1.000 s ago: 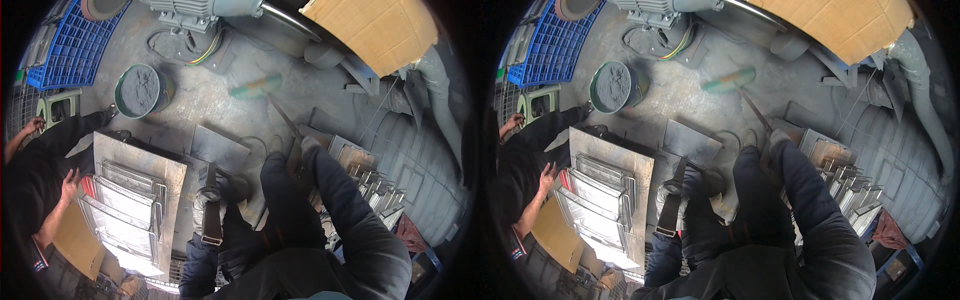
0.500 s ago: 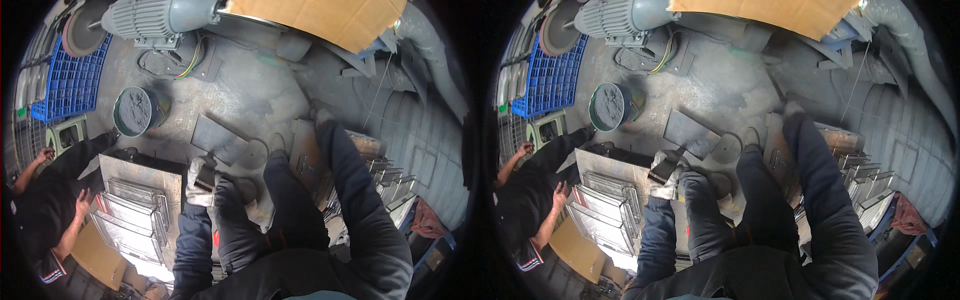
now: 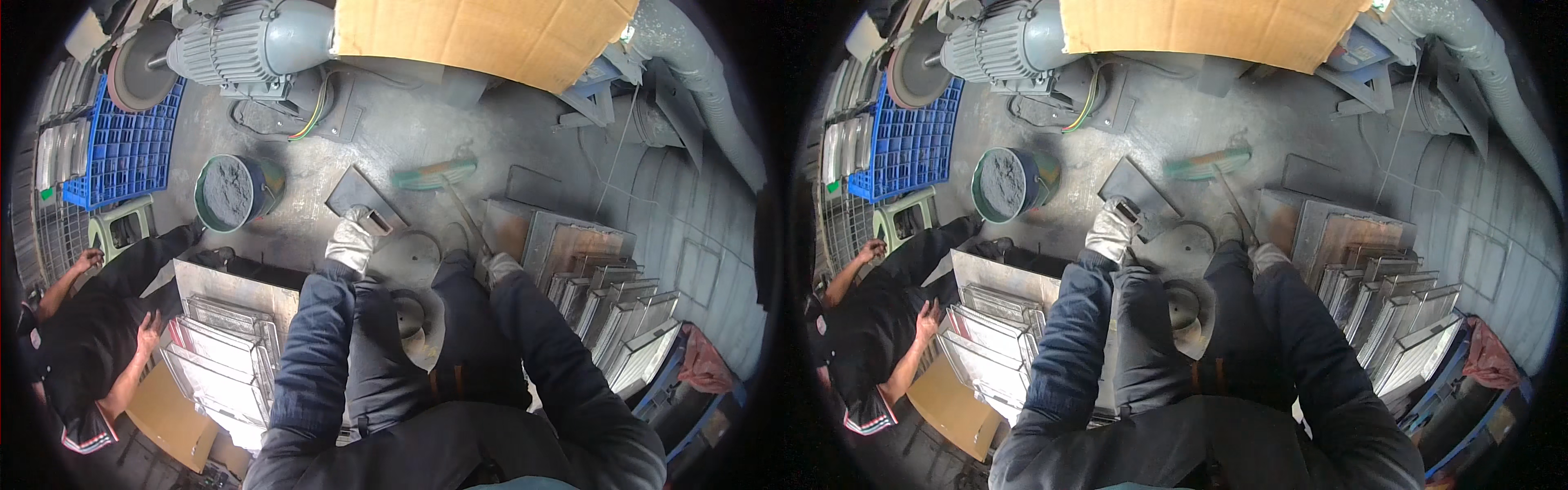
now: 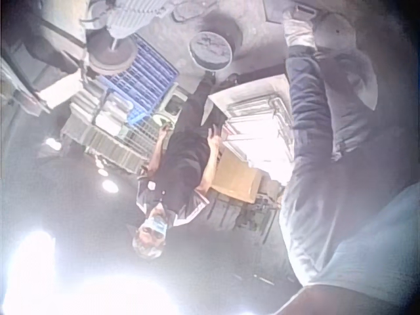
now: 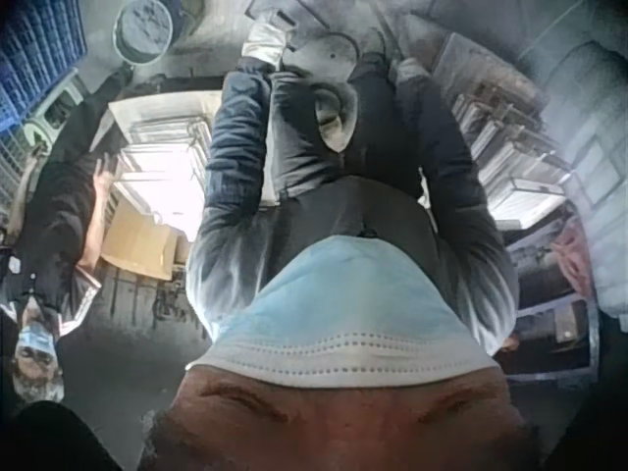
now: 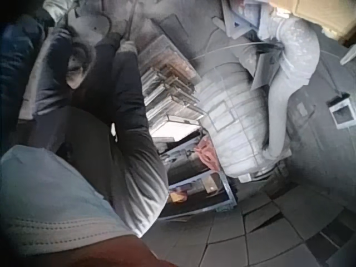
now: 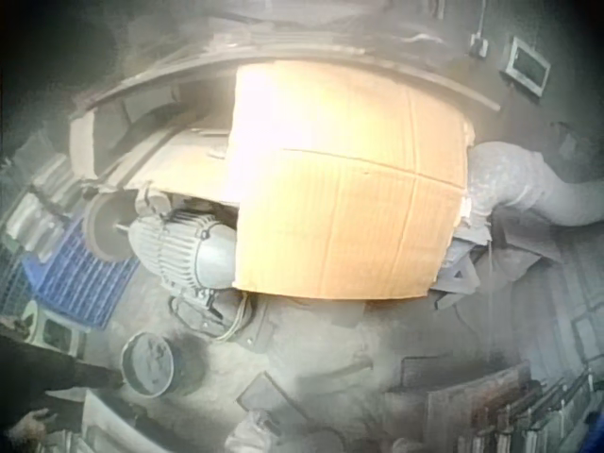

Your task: The person sweeps debris from the floor using a broom and dustpan and assists a coworker with handling metal pieces.

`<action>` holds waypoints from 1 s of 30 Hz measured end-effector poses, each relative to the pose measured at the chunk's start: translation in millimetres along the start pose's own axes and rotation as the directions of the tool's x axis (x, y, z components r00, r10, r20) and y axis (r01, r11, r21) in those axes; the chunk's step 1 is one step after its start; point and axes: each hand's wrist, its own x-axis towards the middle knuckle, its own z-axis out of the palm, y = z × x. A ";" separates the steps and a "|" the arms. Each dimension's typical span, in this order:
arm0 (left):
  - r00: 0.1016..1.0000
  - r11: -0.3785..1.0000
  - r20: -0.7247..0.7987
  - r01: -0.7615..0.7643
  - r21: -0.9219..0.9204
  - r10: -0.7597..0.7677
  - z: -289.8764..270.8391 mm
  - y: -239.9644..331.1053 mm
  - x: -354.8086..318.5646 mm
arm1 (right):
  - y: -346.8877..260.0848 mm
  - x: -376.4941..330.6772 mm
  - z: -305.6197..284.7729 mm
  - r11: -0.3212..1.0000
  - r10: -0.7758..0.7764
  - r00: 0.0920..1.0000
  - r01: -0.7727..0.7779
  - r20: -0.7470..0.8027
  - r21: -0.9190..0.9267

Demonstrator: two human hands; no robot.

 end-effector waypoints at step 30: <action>0.988 0.977 0.038 -0.139 -0.163 0.147 18.4 -45.1 20.9 | -149.2 -125.1 -0.2 0.934 -0.194 0.940 0.089 0.281 0.346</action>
